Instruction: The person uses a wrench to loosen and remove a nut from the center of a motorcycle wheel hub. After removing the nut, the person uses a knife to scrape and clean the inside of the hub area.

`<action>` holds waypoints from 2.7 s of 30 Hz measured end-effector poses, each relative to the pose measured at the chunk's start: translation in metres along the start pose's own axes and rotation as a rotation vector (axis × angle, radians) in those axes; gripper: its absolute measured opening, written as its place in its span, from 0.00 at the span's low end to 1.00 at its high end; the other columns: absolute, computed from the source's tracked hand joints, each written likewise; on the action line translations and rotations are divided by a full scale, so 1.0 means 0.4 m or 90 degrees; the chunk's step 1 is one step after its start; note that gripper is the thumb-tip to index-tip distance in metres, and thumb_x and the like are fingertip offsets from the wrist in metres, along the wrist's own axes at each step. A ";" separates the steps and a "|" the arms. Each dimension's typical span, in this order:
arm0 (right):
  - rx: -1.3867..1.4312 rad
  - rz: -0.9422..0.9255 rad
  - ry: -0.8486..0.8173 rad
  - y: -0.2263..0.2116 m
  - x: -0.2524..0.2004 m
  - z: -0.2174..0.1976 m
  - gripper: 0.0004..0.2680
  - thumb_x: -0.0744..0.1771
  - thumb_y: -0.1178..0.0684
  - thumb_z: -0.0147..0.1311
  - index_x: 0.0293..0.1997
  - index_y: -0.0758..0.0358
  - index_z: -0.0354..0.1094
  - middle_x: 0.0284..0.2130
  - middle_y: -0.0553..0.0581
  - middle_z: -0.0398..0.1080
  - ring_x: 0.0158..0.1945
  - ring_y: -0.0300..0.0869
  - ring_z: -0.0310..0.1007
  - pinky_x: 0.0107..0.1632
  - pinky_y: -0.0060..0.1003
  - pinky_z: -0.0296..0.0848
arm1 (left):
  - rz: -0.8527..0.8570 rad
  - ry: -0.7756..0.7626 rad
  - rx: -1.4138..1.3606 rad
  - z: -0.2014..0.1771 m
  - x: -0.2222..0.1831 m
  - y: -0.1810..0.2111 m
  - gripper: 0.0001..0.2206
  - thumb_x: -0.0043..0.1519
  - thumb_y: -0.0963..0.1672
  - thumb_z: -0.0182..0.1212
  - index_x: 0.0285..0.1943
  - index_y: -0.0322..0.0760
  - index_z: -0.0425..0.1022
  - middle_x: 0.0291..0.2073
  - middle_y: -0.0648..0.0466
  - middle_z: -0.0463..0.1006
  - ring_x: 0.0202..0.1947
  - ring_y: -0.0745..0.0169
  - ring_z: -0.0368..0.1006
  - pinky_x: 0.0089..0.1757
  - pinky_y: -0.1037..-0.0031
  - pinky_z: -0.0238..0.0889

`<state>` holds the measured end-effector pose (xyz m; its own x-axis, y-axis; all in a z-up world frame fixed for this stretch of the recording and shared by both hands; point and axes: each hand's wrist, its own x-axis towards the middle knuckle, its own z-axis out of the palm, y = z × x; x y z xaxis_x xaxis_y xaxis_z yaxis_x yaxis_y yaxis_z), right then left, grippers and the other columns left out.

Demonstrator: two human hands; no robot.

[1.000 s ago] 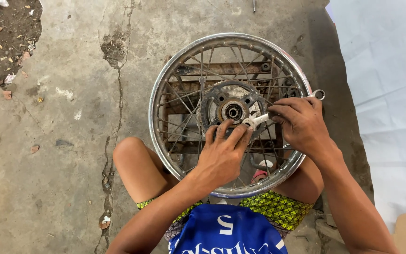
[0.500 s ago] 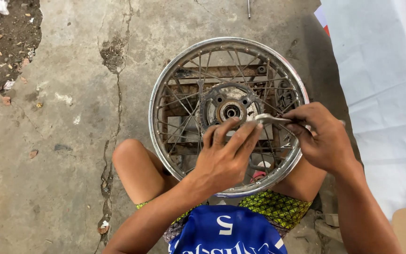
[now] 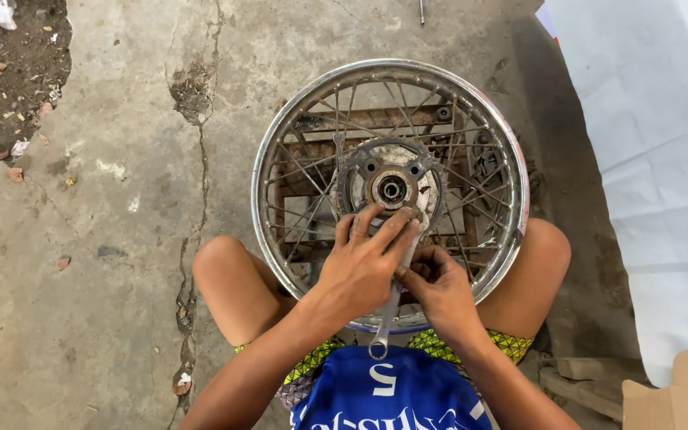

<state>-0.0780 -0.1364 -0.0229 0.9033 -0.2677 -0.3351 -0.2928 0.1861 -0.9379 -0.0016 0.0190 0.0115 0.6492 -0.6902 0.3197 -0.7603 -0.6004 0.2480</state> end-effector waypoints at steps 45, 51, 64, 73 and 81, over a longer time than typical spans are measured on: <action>0.000 0.067 0.006 -0.033 0.063 -0.081 0.18 0.61 0.60 0.70 0.48 0.68 0.61 0.29 0.61 0.75 0.25 0.42 0.75 0.23 0.32 0.74 | 0.034 0.008 0.025 0.037 0.004 -0.031 0.29 0.52 0.34 0.52 0.67 0.35 0.70 0.68 0.49 0.64 0.67 0.36 0.54 0.55 0.52 0.56; -0.102 0.008 -0.015 -0.044 0.086 -0.119 0.16 0.61 0.61 0.69 0.48 0.69 0.65 0.29 0.62 0.76 0.26 0.42 0.75 0.22 0.31 0.72 | 0.018 -0.026 0.007 0.039 0.009 -0.021 0.30 0.51 0.34 0.52 0.68 0.34 0.70 0.69 0.50 0.64 0.68 0.36 0.54 0.56 0.49 0.57; -0.443 -0.109 0.095 -0.172 0.091 -0.136 0.09 0.64 0.58 0.65 0.47 0.62 0.75 0.41 0.66 0.79 0.49 0.51 0.79 0.53 0.44 0.77 | 0.016 -0.048 0.009 0.019 0.019 -0.007 0.29 0.54 0.34 0.51 0.70 0.34 0.68 0.68 0.48 0.65 0.69 0.34 0.54 0.56 0.48 0.56; -0.582 -0.504 -0.002 -0.156 0.186 -0.201 0.09 0.63 0.61 0.66 0.46 0.64 0.75 0.42 0.63 0.77 0.48 0.56 0.78 0.53 0.48 0.75 | -0.034 -0.098 -0.006 0.019 0.028 0.009 0.33 0.50 0.34 0.49 0.71 0.37 0.68 0.67 0.51 0.66 0.70 0.35 0.53 0.58 0.44 0.56; -0.754 -0.778 0.028 -0.153 0.289 -0.215 0.11 0.66 0.50 0.67 0.52 0.55 0.75 0.48 0.50 0.78 0.52 0.43 0.77 0.61 0.40 0.65 | -0.017 -0.007 0.005 0.051 0.015 -0.001 0.32 0.51 0.35 0.52 0.71 0.38 0.68 0.67 0.49 0.64 0.69 0.35 0.53 0.58 0.48 0.54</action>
<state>0.0173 -0.2601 -0.0119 0.7593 0.2630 0.5952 0.4402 -0.8812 -0.1723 0.0030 0.0067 -0.0052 0.6699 -0.6775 0.3035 -0.7421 -0.6224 0.2488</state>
